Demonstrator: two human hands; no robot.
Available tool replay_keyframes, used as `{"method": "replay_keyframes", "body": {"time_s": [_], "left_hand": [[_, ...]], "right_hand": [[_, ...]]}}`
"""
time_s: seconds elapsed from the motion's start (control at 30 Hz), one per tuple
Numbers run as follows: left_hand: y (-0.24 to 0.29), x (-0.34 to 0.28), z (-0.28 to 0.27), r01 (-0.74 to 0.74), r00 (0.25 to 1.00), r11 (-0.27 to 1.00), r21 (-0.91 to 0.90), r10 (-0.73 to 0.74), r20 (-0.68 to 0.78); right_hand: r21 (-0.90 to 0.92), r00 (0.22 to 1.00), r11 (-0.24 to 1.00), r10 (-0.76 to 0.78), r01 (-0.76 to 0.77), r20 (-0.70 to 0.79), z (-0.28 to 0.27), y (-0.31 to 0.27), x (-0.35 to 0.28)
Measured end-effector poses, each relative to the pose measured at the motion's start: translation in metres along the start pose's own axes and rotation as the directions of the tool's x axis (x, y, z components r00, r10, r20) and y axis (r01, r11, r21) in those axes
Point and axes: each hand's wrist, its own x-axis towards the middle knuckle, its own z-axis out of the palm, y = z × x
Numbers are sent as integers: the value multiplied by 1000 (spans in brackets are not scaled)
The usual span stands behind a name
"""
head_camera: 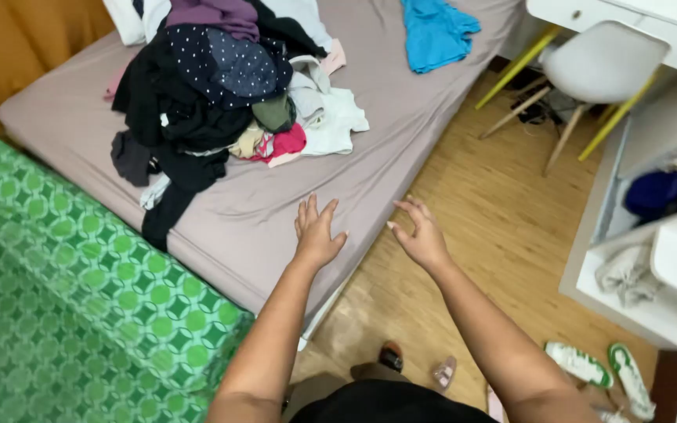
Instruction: The person sorts through a pile of laundry on a bed and folds several items by hand. They fold a black top, a pink top, a dark blue top, and a patterned garment, placing each folded item into a neat stack on the bed.
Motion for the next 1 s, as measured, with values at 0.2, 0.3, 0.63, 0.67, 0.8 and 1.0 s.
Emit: {"method": "replay_keyframes", "body": {"time_s": [0.2, 0.3, 0.63, 0.67, 0.8, 1.0], "left_hand": [[24, 32, 31, 108, 994, 994, -23, -109, -29], [27, 52, 26, 161, 982, 986, -41, -164, -89], [-12, 159, -1, 160, 934, 984, -81, -178, -309], [-20, 172, -3, 170, 934, 983, -73, -184, -307], [-36, 212, -18, 142, 932, 989, -33, -145, -331], [-58, 250, -40, 98, 916, 995, -16, -96, -389]], "right_hand": [[46, 999, 998, -48, 49, -20, -3, 44, 59], [110, 997, 991, -73, 73, -7, 11, 50, 89], [154, 983, 975, -173, 161, 68, 36, 37, 213], [164, 984, 975, -164, 150, 74, 47, 47, 228], [138, 971, 967, -227, 216, 72, 69, 59, 273], [242, 965, 951, -227, 192, 129, 109, 50, 319]]}}
